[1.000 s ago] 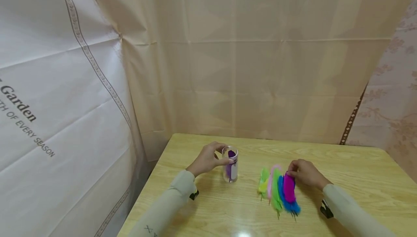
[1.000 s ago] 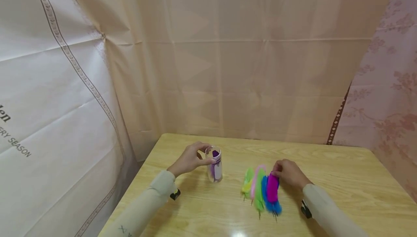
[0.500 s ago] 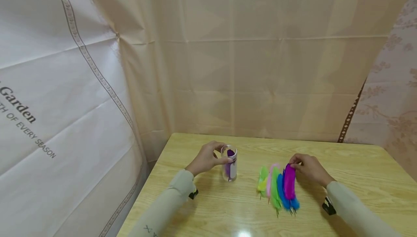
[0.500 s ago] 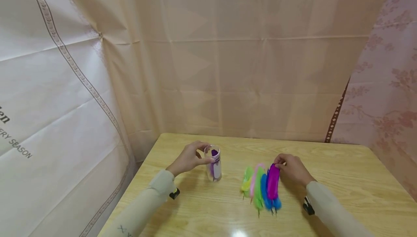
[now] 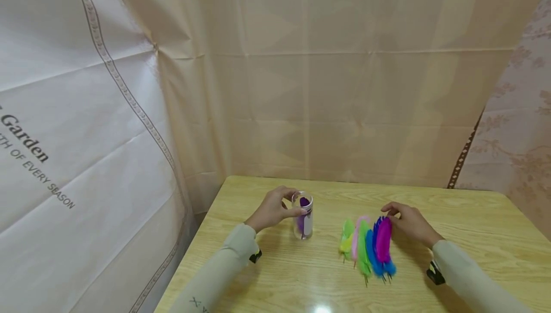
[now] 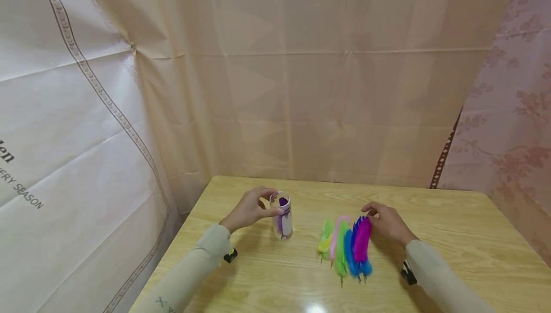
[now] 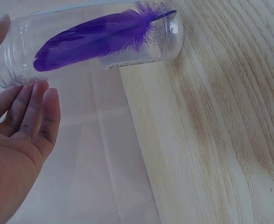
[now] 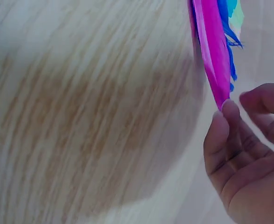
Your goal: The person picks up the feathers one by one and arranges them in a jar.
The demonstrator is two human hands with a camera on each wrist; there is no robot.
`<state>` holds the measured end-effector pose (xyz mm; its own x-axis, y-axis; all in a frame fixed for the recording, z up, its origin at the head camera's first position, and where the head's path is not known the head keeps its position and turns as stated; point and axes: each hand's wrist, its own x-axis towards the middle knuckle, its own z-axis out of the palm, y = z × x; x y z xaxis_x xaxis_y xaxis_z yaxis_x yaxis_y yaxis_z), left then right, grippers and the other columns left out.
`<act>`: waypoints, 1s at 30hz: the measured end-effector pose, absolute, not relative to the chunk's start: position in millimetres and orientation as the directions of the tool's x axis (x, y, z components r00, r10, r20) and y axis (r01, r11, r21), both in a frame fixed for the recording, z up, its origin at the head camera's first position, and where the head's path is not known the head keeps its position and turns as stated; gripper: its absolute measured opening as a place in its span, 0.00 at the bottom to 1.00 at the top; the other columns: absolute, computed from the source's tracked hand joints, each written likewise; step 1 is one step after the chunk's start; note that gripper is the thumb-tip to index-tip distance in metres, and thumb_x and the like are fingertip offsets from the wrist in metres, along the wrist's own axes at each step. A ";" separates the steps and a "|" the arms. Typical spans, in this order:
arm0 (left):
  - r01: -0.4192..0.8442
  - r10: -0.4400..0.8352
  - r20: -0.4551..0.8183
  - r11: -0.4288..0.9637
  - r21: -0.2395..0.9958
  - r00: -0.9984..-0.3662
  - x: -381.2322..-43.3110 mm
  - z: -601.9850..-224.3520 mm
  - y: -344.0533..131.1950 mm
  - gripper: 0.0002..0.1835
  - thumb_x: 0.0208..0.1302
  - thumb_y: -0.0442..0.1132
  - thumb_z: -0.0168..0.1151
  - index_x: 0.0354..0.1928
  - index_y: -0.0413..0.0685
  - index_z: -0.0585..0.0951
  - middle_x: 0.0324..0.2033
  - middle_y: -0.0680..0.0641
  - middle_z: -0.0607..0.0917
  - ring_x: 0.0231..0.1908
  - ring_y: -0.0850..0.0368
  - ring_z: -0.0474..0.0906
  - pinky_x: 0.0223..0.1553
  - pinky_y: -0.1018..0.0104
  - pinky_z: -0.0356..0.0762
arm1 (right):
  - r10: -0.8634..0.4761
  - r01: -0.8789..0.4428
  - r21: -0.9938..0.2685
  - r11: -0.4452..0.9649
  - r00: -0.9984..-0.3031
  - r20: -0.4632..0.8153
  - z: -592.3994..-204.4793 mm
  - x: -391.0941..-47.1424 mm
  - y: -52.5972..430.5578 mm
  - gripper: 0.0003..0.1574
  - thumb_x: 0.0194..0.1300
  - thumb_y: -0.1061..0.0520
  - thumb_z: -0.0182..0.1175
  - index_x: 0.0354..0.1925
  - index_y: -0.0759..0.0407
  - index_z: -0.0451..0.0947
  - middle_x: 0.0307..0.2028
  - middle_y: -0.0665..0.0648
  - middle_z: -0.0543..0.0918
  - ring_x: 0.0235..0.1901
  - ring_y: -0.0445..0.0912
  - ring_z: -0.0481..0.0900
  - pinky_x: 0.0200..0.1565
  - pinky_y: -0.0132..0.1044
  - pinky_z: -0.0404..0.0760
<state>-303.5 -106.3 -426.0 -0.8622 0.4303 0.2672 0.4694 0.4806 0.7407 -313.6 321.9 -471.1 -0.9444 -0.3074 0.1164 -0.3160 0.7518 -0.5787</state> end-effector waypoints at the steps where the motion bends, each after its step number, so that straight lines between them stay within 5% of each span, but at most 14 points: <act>1: 0.469 0.430 0.267 0.481 0.741 -0.862 -303.4 -426.1 -106.4 0.30 0.60 0.54 0.76 0.60 0.49 0.83 0.48 0.48 0.83 0.46 0.56 0.79 0.40 0.67 0.83 | -0.294 -0.297 -0.586 0.754 -0.950 0.103 -471.3 -312.6 321.8 0.12 0.73 0.65 0.61 0.53 0.67 0.79 0.42 0.63 0.85 0.35 0.50 0.81 0.33 0.39 0.80; 7: 0.469 0.427 0.268 0.486 0.738 -0.863 -302.0 -426.1 -106.4 0.28 0.60 0.54 0.77 0.59 0.50 0.83 0.48 0.48 0.83 0.46 0.58 0.79 0.41 0.67 0.83 | -0.251 -0.203 -0.618 0.760 -0.968 0.009 -471.5 -306.1 321.0 0.24 0.73 0.52 0.65 0.54 0.71 0.76 0.36 0.60 0.86 0.34 0.49 0.83 0.34 0.43 0.83; 14: 0.489 0.441 0.281 0.481 0.728 -0.852 -301.3 -425.8 -106.8 0.29 0.61 0.54 0.76 0.59 0.46 0.83 0.47 0.46 0.83 0.47 0.57 0.77 0.42 0.67 0.83 | -0.267 -0.228 -0.654 0.721 -0.963 0.041 -474.3 -305.3 321.3 0.19 0.68 0.66 0.65 0.56 0.69 0.78 0.34 0.55 0.84 0.32 0.47 0.81 0.31 0.37 0.81; 20: 0.485 0.439 0.278 0.483 0.729 -0.854 -301.1 -425.7 -108.7 0.28 0.61 0.54 0.76 0.59 0.50 0.83 0.48 0.45 0.83 0.47 0.55 0.78 0.42 0.67 0.83 | -0.298 -0.304 -0.673 0.675 -0.946 0.129 -469.7 -304.8 317.1 0.18 0.69 0.68 0.64 0.56 0.68 0.78 0.40 0.60 0.86 0.31 0.51 0.80 0.27 0.36 0.80; 30: 0.488 0.445 0.276 0.485 0.725 -0.852 -300.4 -426.2 -109.3 0.29 0.61 0.54 0.76 0.59 0.46 0.83 0.48 0.45 0.83 0.48 0.53 0.78 0.43 0.67 0.82 | -0.200 -0.107 -0.621 0.776 -0.976 -0.082 -476.3 -300.4 320.9 0.21 0.69 0.50 0.69 0.48 0.66 0.79 0.38 0.59 0.83 0.32 0.48 0.79 0.32 0.41 0.79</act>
<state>-300.4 -109.3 -426.2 -0.8522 0.4446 0.2759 0.4881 0.4853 0.7254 -300.4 320.9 -476.3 -0.9764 -0.2001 -0.0816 -0.1072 0.7764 -0.6210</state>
